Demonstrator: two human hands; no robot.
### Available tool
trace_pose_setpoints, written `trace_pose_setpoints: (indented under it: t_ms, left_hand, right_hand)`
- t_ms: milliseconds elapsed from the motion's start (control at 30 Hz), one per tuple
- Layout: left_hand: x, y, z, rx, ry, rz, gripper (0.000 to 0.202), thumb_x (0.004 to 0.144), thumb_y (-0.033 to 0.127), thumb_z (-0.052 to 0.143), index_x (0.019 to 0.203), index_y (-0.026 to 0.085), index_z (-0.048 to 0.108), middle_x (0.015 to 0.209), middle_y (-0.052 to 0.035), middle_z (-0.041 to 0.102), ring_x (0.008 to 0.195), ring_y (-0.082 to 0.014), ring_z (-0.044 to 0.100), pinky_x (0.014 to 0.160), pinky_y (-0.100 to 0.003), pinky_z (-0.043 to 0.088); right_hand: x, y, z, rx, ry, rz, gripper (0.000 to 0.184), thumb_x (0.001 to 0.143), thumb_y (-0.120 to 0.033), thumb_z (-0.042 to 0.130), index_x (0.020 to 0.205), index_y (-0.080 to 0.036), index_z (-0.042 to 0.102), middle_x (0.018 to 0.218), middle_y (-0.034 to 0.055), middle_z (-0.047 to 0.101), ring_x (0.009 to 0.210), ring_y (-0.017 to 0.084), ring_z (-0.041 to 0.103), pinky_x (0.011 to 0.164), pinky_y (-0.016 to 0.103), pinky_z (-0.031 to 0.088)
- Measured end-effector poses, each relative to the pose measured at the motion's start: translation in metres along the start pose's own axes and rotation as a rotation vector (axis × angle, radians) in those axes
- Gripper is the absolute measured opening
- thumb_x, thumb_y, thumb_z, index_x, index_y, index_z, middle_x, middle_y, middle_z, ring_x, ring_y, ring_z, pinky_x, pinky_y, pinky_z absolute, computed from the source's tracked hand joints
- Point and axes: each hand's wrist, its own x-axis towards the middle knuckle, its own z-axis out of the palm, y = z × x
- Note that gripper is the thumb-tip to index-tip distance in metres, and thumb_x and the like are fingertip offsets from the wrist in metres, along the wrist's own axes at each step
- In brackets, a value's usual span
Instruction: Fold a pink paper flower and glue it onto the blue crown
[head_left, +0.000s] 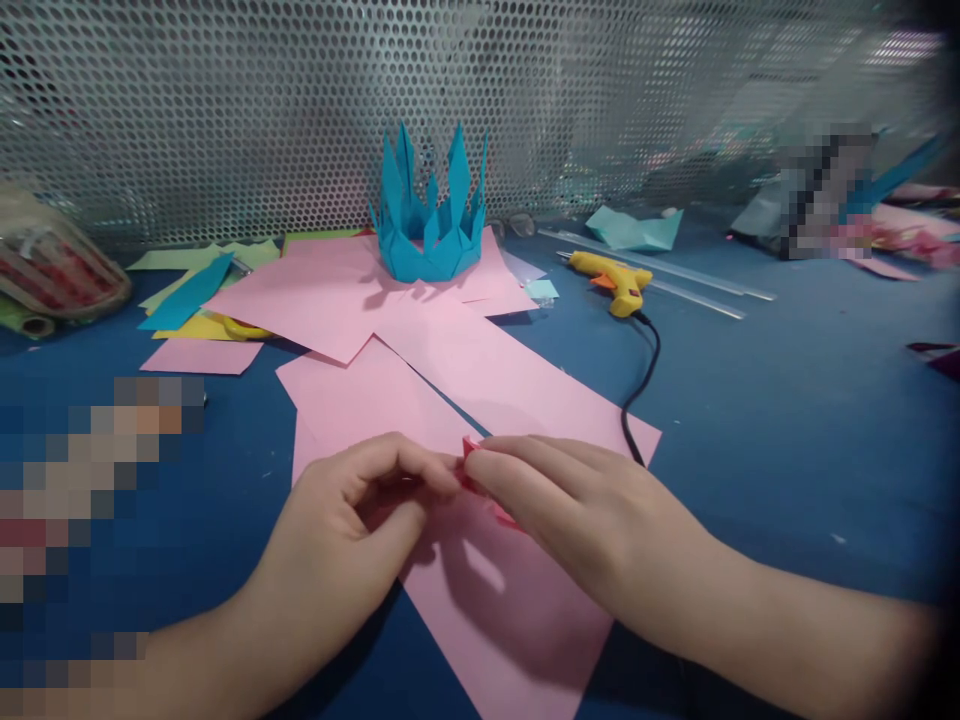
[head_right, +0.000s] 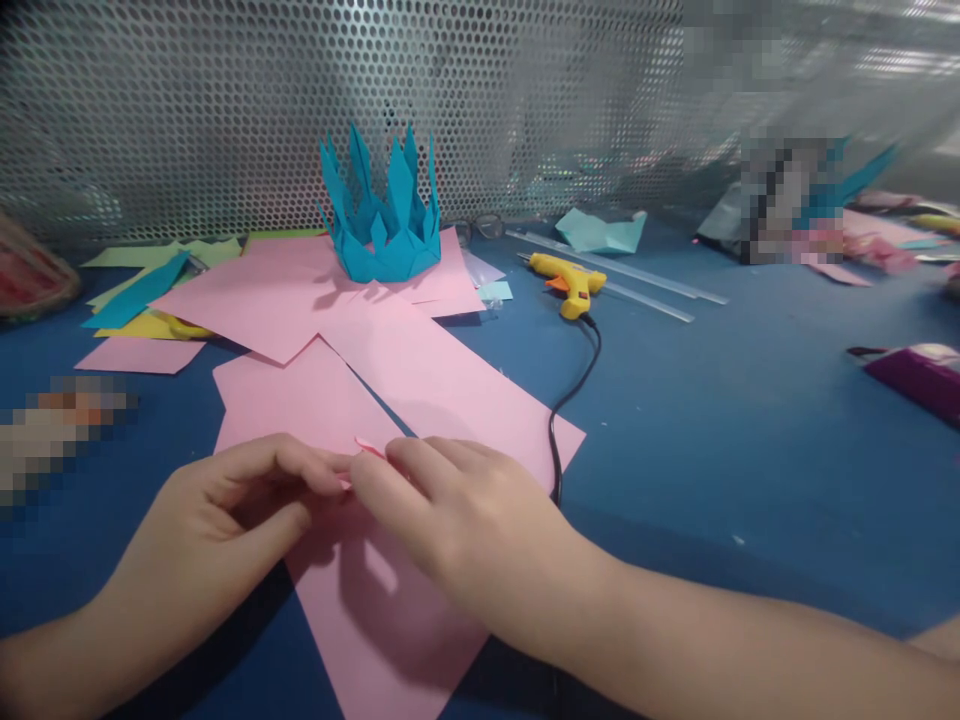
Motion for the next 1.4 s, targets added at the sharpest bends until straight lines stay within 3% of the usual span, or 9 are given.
trace_pose_setpoints:
  t_ms: [100, 233, 367, 533, 800, 933, 1133, 1400]
  left_hand:
    - [0.002, 0.000, 0.001, -0.074, 0.018, 0.026, 0.030, 0.075, 0.003, 0.066, 0.091, 0.027, 0.071, 0.080, 0.0089, 0.079, 0.079, -0.0069, 0.076, 0.073, -0.006, 0.057]
    - [0.003, -0.002, 0.001, -0.148, -0.033, -0.040, 0.035, 0.080, 0.003, 0.066, 0.104, 0.029, 0.067, 0.081, 0.0093, 0.080, 0.081, -0.0061, 0.076, 0.073, -0.005, 0.056]
    - [0.002, -0.001, 0.001, -0.155, -0.058, -0.017, 0.035, 0.079, 0.001, 0.065, 0.098, 0.030, 0.070, 0.083, 0.0114, 0.080, 0.081, -0.0051, 0.076, 0.073, -0.004, 0.055]
    - [0.003, 0.000, 0.003, -0.105, -0.066, -0.005, 0.040, 0.076, -0.002, 0.066, 0.094, 0.032, 0.073, 0.084, 0.0133, 0.080, 0.083, -0.0050, 0.076, 0.071, -0.003, 0.055]
    - [0.001, -0.002, 0.003, -0.115, -0.073, -0.017, 0.034, 0.077, 0.001, 0.066, 0.095, 0.029, 0.072, 0.087, 0.0094, 0.081, 0.084, -0.0065, 0.076, 0.075, -0.005, 0.056]
    - [0.001, -0.002, 0.002, -0.102, -0.075, -0.007, 0.034, 0.078, 0.000, 0.064, 0.096, 0.029, 0.071, 0.088, 0.0095, 0.081, 0.085, -0.0057, 0.076, 0.076, -0.004, 0.055]
    - [0.003, -0.003, 0.002, -0.084, -0.095, -0.066, 0.031, 0.080, 0.005, 0.064, 0.100, 0.028, 0.069, 0.086, 0.0072, 0.080, 0.086, -0.0075, 0.076, 0.075, -0.007, 0.057]
    - [0.002, -0.005, 0.001, 0.014, -0.145, -0.130, 0.033, 0.081, 0.014, 0.068, 0.110, 0.029, 0.067, 0.100, 0.0027, 0.079, 0.096, -0.0120, 0.074, 0.079, -0.012, 0.058]
  right_hand:
    - [0.000, 0.002, 0.000, 0.011, 0.001, -0.003, 0.025, 0.097, -0.008, 0.038, 0.102, -0.010, 0.063, 0.083, 0.0117, 0.072, 0.071, 0.021, 0.068, 0.064, 0.033, 0.057]
    - [-0.001, 0.001, -0.001, 0.015, -0.046, -0.018, 0.021, 0.096, -0.007, 0.042, 0.099, -0.012, 0.062, 0.072, 0.0064, 0.065, 0.062, 0.020, 0.062, 0.057, 0.030, 0.052]
    - [-0.002, -0.003, -0.001, -0.031, -0.066, -0.018, 0.019, 0.095, -0.008, 0.043, 0.093, -0.014, 0.061, 0.066, 0.0033, 0.061, 0.055, 0.019, 0.056, 0.050, 0.030, 0.045]
    - [-0.002, -0.003, 0.000, -0.043, -0.047, -0.005, 0.022, 0.093, -0.005, 0.041, 0.094, -0.011, 0.062, 0.067, 0.0040, 0.062, 0.055, 0.019, 0.058, 0.052, 0.030, 0.047]
    - [-0.001, -0.003, 0.005, -0.094, -0.045, -0.054, 0.030, 0.091, -0.002, 0.036, 0.089, -0.012, 0.065, 0.062, 0.0029, 0.056, 0.053, 0.018, 0.049, 0.049, 0.030, 0.039]
    - [-0.003, -0.003, 0.007, -0.024, -0.058, -0.045, 0.028, 0.097, -0.006, 0.038, 0.096, -0.008, 0.066, 0.070, 0.0054, 0.061, 0.059, 0.018, 0.054, 0.055, 0.030, 0.044]
    - [-0.005, -0.002, 0.010, -0.014, -0.049, -0.004, 0.029, 0.101, -0.011, 0.040, 0.082, -0.013, 0.062, 0.069, 0.0038, 0.059, 0.060, 0.018, 0.056, 0.057, 0.032, 0.047]
    - [-0.003, 0.000, 0.007, -0.017, -0.017, -0.068, 0.028, 0.099, -0.008, 0.041, 0.082, -0.011, 0.063, 0.073, 0.0058, 0.063, 0.064, 0.020, 0.059, 0.059, 0.033, 0.049]
